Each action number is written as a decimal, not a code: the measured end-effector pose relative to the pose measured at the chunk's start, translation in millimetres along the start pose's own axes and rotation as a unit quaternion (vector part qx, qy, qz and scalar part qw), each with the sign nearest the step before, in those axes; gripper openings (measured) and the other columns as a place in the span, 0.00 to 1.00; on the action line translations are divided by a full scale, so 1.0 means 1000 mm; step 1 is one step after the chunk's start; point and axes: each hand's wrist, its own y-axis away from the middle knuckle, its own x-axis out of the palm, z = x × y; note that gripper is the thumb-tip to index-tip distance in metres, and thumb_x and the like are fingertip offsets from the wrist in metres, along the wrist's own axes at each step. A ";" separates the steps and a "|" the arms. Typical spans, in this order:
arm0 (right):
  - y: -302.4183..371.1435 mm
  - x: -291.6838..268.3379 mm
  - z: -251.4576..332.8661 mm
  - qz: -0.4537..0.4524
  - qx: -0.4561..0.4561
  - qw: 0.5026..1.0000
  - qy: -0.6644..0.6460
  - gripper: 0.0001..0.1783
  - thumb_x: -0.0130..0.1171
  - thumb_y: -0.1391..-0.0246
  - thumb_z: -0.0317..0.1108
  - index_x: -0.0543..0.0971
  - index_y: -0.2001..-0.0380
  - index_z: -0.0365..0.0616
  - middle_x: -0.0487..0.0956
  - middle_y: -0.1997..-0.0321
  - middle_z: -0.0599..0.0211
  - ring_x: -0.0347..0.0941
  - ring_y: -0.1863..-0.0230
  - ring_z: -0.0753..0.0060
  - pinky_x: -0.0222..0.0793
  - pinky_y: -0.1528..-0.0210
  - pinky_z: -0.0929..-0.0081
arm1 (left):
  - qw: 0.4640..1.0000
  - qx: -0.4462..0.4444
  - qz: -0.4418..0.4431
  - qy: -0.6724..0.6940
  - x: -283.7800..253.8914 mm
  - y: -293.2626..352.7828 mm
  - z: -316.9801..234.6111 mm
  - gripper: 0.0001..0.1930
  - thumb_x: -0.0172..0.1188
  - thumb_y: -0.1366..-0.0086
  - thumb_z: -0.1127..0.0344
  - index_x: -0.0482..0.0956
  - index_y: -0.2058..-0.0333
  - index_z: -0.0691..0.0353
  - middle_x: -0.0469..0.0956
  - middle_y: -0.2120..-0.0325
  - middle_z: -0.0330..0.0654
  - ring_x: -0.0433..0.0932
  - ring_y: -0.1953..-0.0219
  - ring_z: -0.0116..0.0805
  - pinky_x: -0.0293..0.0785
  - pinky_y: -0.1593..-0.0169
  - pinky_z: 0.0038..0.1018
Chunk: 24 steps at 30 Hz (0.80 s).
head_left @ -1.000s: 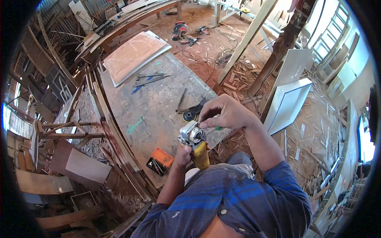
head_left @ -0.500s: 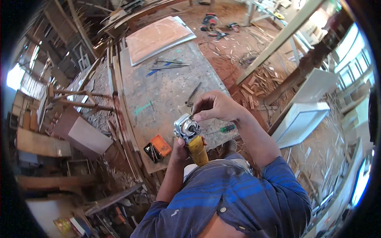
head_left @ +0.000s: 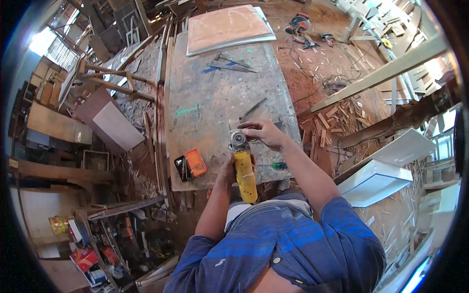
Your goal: The person assembles an angle grinder by placing internal components into the tool body, tightening screws using a screwdriver, and attaching the gear head assembly by hand.
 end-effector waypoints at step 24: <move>0.019 -0.011 -0.271 -0.280 0.108 0.947 -0.112 0.17 0.70 0.32 0.30 0.84 0.44 0.33 0.88 0.48 0.60 0.87 0.51 0.66 0.86 0.41 0.64 | 0.720 -0.246 -0.035 -0.648 -0.122 -0.048 0.026 0.53 0.88 0.60 0.51 0.75 0.37 0.69 0.86 0.46 0.62 0.86 0.43 0.57 0.82 0.38 0.44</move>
